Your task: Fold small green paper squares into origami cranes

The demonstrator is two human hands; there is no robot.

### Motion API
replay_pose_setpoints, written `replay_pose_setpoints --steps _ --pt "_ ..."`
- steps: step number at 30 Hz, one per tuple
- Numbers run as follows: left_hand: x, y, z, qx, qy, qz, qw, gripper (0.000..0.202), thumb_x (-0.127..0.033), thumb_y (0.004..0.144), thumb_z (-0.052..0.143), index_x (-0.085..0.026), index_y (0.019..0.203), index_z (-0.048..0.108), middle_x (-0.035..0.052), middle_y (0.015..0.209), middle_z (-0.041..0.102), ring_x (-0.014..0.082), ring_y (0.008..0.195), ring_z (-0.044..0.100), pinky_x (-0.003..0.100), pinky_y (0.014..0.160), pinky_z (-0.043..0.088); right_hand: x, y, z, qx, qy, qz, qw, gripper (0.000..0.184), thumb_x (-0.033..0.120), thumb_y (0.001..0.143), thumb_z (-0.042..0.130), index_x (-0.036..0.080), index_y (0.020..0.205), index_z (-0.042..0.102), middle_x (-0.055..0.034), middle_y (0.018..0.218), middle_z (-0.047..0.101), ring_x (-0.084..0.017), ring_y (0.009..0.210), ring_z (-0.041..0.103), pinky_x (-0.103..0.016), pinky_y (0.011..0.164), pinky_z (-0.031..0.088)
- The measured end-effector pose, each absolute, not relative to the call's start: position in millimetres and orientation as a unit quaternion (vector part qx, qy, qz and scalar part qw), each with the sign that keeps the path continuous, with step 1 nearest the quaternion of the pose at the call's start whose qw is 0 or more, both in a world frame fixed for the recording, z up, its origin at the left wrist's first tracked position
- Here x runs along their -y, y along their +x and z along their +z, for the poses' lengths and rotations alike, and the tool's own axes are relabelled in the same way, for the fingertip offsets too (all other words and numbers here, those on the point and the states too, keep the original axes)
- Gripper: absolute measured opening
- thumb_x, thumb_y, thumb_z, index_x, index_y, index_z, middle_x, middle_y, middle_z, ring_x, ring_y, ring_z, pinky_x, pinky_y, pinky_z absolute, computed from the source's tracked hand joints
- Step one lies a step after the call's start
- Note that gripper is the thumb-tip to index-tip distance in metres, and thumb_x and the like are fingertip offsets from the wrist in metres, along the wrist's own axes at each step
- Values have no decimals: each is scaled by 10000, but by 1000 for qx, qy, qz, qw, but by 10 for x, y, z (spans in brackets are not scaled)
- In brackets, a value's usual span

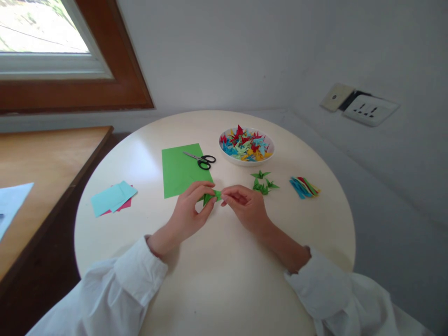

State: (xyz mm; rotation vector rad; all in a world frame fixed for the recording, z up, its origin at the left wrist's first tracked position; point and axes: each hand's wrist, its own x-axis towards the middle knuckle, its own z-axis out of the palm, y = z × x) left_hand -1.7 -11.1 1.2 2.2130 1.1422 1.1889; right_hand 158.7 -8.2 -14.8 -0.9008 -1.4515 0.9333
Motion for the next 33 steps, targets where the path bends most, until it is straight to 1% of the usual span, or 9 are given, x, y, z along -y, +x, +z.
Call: replay_pose_setpoints --steps 4,7,10,13,16,22,27,33 --pt "107 0 19 -404 782 429 202 59 -160 803 508 -195 771 543 57 819 623 158 783 582 288 712 453 96 1580 -154 620 -373 401 562 90 260 725 665 177 698 643 -8 656 670 -118 532 632 -230 521 550" --pt "114 9 33 -406 777 433 210 68 -162 801 511 -196 747 531 37 759 605 155 734 561 291 696 432 105 1578 -163 618 -366 409 563 77 244 720 670 175 695 646 -12 678 676 -113 536 630 -225 522 550" --pt "121 9 37 -403 771 439 222 63 -161 798 512 -199 750 528 35 765 606 156 737 560 293 704 422 113 1576 -157 616 -363 413 564 55 223 717 669 173 705 649 -12 678 675 -108 543 628 -219 534 550" --pt "117 1 24 -410 767 439 226 56 -168 799 508 -202 758 526 36 773 612 160 747 563 303 716 411 121 1572 -147 614 -367 415 562 66 238 726 661 174 719 644 -7 656 664 -112 549 630 -224 539 551" --pt "108 -2 11 -426 764 435 211 57 -172 790 515 -203 743 524 27 761 620 163 747 568 312 718 387 128 1569 -141 611 -368 421 561 72 240 725 656 172 709 635 -10 668 665 -116 557 632 -231 547 556" --pt "115 7 23 -444 771 420 179 58 -170 785 511 -197 735 517 7 735 622 162 732 573 321 710 357 136 1567 -152 604 -374 432 556 31 167 695 637 165 668 621 -14 684 663 -105 588 612 -225 574 538" --pt "129 10 29 -451 784 395 159 69 -164 805 485 -194 749 511 6 759 626 163 750 562 328 717 343 137 1565 -148 596 -391 437 548 35 177 678 631 171 650 610 -16 678 655 -123 626 602 -243 586 528" --pt "130 9 12 -459 796 369 143 85 -165 818 462 -194 747 499 1 726 610 169 730 523 337 699 313 140 1567 -126 603 -406 427 538 43 178 671 617 173 632 599 -4 646 639 -115 596 578 -238 579 503"
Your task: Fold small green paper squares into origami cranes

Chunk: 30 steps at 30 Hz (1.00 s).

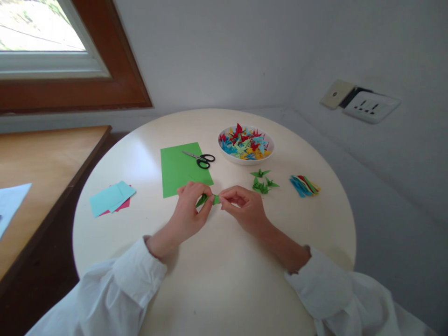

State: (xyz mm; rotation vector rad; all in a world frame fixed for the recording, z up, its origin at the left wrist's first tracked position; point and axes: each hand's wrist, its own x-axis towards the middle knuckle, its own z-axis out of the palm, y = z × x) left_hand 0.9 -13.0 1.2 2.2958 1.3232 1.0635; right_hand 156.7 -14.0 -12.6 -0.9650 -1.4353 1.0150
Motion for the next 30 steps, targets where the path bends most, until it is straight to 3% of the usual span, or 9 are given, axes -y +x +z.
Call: replay_pose_setpoints --steps 30 --pt "132 25 -5 -467 789 362 166 89 -161 802 448 -199 722 453 -2 733 584 166 732 520 338 721 318 138 1560 -137 622 -433 405 512 62 195 675 591 173 619 578 -1 612 619 -118 587 558 -241 590 472"
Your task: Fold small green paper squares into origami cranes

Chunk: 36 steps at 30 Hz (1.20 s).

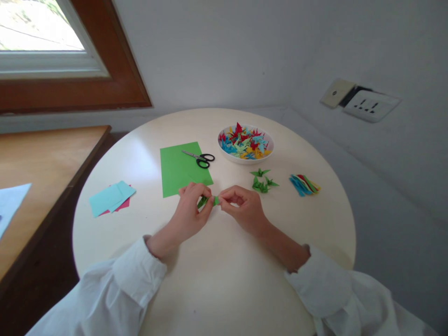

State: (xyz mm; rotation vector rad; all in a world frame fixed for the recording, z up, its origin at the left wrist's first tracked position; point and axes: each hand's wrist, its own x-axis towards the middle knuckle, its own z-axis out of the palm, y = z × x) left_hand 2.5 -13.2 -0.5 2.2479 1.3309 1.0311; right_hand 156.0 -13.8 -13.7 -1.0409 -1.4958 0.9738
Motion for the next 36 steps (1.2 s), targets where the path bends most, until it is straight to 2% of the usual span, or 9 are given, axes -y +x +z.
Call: replay_pose_setpoints --steps 17,26,32,36 --pt "124 22 -14 -480 787 346 173 86 -177 795 446 -201 712 446 1 728 583 172 737 523 339 719 326 142 1551 -106 620 -443 403 507 77 218 672 599 179 615 565 4 598 609 -120 568 557 -252 581 485" --pt "98 5 -37 -491 781 351 160 74 -179 800 451 -194 730 471 10 747 595 178 753 523 349 728 320 112 1542 -116 567 -429 470 522 133 275 690 640 183 704 545 10 629 622 -104 523 572 -228 481 482" --pt "90 0 -39 -489 781 356 154 83 -179 806 451 -195 726 470 12 741 596 179 751 523 347 720 329 100 1548 -134 565 -417 478 528 148 305 707 641 186 725 555 14 637 619 -109 549 598 -238 506 518" --pt "95 18 -39 -494 772 367 160 73 -183 798 460 -198 728 476 17 753 606 182 757 526 354 727 345 89 1536 -188 563 -422 479 525 160 287 682 658 191 775 571 -11 724 654 -133 662 636 -252 575 538"
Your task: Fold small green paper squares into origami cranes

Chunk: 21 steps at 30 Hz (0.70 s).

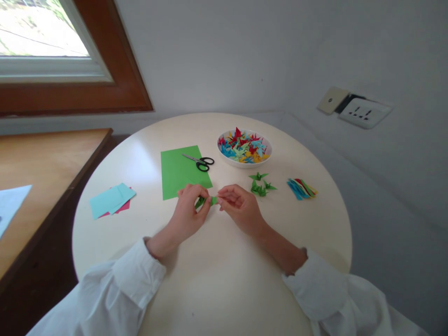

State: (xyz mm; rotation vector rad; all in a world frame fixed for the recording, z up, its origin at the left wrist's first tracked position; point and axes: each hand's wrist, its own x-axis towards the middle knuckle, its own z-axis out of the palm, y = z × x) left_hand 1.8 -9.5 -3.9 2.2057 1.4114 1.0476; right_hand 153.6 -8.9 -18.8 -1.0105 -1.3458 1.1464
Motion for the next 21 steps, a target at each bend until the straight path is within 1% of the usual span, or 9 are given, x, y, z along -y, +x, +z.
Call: replay_pose_setpoints --steps 2,4,6,8,11,12,16,21 --pt "100 29 -35 -494 770 368 167 72 -183 793 464 -198 725 482 19 757 611 184 759 531 357 727 354 86 1530 -205 565 -430 476 519 173 270 665 667 191 791 578 -22 765 663 -142 721 644 -263 634 540" --pt "109 36 -26 -490 770 369 177 79 -189 794 467 -199 719 488 21 748 612 183 753 537 356 720 365 83 1528 -207 567 -432 470 521 156 261 662 662 188 772 578 -17 749 653 -137 719 638 -265 660 534" --pt "117 37 -13 -477 769 379 193 66 -201 794 475 -200 733 499 24 747 614 180 750 543 349 713 388 78 1535 -197 569 -429 462 528 135 261 668 652 186 744 570 -5 711 633 -128 685 625 -256 646 527" --pt "120 27 -5 -462 765 398 208 29 -219 780 506 -200 797 519 35 797 624 179 772 552 342 725 417 68 1549 -185 569 -426 455 536 135 270 671 652 187 726 559 3 683 617 -122 654 611 -247 622 517" --pt "100 -2 -15 -472 759 401 202 178 -242 740 570 -198 909 535 51 882 636 187 810 567 343 743 442 48 1577 -178 557 -433 453 545 174 305 665 667 189 713 547 10 647 601 -119 611 597 -250 599 511" --pt "87 -12 -24 -480 759 394 196 189 -243 733 578 -199 913 539 49 876 640 188 803 575 342 735 445 40 1585 -180 550 -438 453 548 196 323 656 677 189 708 545 12 636 596 -119 596 593 -254 593 510" --pt "34 -39 -60 -484 765 382 184 111 -224 755 550 -207 864 555 26 792 659 172 737 599 334 715 448 17 1589 -197 526 -454 459 554 275 380 606 714 186 700 542 12 627 591 -120 575 584 -259 576 507" --pt "29 -32 -59 -485 769 380 171 103 -201 746 562 -208 848 575 18 768 669 170 715 607 331 701 455 13 1554 -208 517 -458 477 544 301 361 581 729 180 750 557 -12 694 623 -126 616 594 -256 583 503"
